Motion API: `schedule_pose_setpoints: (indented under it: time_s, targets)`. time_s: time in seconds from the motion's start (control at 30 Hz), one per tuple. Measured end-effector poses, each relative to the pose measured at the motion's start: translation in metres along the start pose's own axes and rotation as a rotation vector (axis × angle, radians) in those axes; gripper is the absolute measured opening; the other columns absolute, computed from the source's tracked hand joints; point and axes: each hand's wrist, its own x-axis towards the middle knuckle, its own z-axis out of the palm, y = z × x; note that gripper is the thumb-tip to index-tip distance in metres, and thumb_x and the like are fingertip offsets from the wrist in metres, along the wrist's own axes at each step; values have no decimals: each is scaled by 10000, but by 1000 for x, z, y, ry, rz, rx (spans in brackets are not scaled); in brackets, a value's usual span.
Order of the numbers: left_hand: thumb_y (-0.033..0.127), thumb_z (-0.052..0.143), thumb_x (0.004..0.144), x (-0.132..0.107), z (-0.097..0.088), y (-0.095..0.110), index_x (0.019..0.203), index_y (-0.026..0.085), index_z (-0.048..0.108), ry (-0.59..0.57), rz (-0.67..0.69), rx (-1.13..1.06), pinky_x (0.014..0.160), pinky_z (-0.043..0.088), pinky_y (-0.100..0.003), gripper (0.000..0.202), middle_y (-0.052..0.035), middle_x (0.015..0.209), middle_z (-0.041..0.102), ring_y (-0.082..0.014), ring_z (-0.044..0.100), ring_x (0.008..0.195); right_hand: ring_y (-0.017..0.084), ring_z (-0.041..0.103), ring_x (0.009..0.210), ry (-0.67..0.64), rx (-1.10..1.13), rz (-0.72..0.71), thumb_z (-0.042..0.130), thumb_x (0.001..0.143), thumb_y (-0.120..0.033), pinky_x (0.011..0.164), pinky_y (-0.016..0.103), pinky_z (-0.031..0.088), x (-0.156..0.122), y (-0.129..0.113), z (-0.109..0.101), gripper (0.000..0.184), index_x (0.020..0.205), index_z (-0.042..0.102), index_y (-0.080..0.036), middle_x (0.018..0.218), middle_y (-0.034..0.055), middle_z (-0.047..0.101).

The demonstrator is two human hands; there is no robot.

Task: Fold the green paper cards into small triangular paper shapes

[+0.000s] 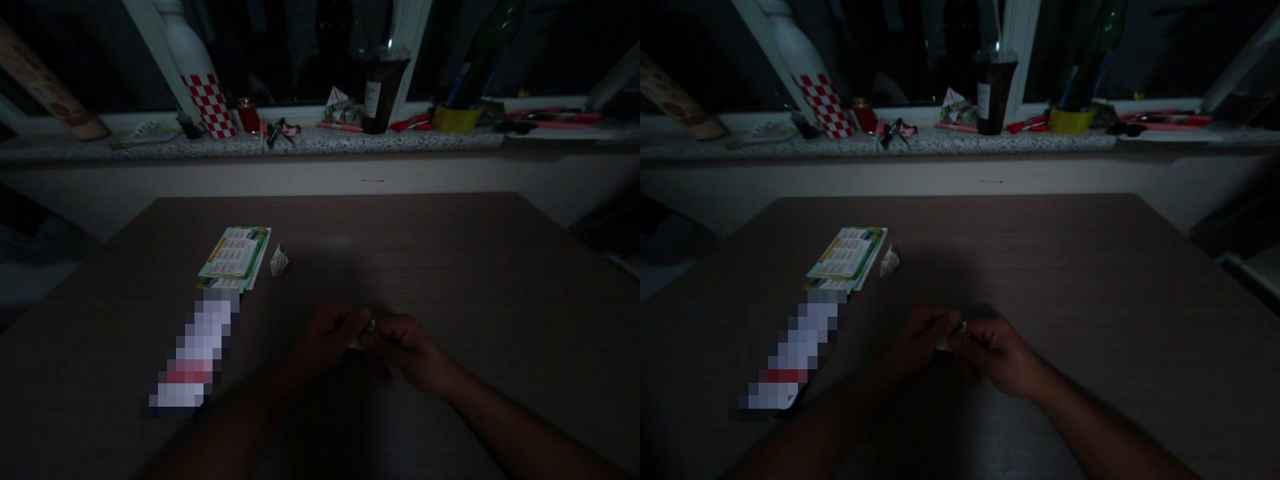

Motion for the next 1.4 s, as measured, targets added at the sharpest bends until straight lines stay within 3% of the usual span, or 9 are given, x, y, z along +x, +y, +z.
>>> schedule_pose_setpoints:
  time_s: [0.53,0.73,1.07,1.23,1.4]
  targets:
    - [566,424,892,2,1,0,574,159,454,-12,14,-40,485,264,-206,518,43,543,364,-79,322,505,73,461,391,31,68,-34,572,877,-457,404,198,338,0,-2,-2,433,572,561,-150,463,-9,539]
    - [619,456,851,2,4,5,553,161,451,-5,-43,-154,458,248,-209,547,48,510,351,-73,300,471,70,462,385,10,158,-64,594,868,-434,393,192,345,-1,-1,0,378,618,565,-152,484,-18,546]
    - [655,520,786,1,6,9,516,160,465,45,-124,-290,444,262,-211,566,36,477,411,-76,337,446,74,473,422,22,118,-73,600,871,-421,423,196,363,-2,-3,2,354,651,603,-144,506,-14,554]
    - [547,479,875,-1,1,8,578,153,505,31,-38,-148,478,296,-204,495,33,511,428,-80,358,479,79,486,470,47,87,-69,600,867,-442,464,200,375,-1,-3,0,384,625,594,-143,532,-5,562]
    - [554,480,874,-1,-2,6,598,140,555,-37,-38,-121,491,314,-199,503,25,528,475,-83,401,488,92,510,497,59,57,-55,628,841,-463,484,206,378,-2,-3,-3,360,683,625,-140,551,4,588]
